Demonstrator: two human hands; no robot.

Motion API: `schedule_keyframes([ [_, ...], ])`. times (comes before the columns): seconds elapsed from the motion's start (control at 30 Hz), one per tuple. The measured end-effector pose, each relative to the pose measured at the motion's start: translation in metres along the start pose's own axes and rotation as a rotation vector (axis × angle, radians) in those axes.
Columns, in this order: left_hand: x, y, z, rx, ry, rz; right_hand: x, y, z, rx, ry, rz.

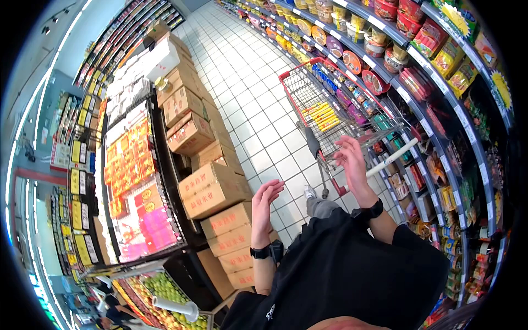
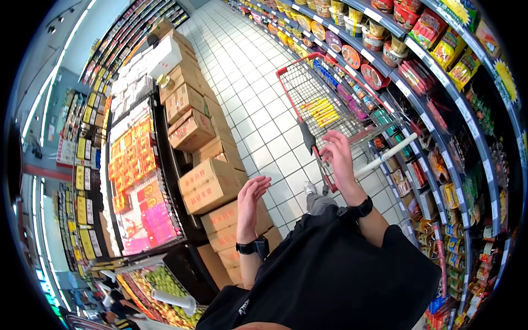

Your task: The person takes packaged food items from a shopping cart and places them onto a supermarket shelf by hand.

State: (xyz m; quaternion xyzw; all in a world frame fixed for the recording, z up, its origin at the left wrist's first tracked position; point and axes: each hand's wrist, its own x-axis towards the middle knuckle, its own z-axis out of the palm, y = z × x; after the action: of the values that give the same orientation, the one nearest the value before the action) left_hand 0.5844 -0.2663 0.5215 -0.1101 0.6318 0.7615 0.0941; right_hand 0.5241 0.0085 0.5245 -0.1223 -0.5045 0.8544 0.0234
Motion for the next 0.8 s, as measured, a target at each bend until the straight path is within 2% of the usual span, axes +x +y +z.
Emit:
schedule_keyframes([
  [0.17,0.077,0.039,-0.014,0.086,-0.089,-0.014,0.059,-0.004,0.026,0.009,0.048,-0.018],
  [0.33,0.136,0.05,-0.022,0.069,-0.088,-0.029,0.104,0.0,0.038,-0.016,0.076,-0.017],
  [0.5,0.203,0.057,-0.034,0.065,-0.192,-0.079,0.138,0.001,0.05,-0.034,0.134,-0.023],
  [0.63,0.26,0.07,-0.046,0.093,-0.239,-0.113,0.17,0.008,0.058,0.129,0.236,0.01],
  [0.8,0.348,0.097,-0.057,0.119,-0.355,-0.112,0.208,0.018,0.095,0.101,0.354,-0.085],
])
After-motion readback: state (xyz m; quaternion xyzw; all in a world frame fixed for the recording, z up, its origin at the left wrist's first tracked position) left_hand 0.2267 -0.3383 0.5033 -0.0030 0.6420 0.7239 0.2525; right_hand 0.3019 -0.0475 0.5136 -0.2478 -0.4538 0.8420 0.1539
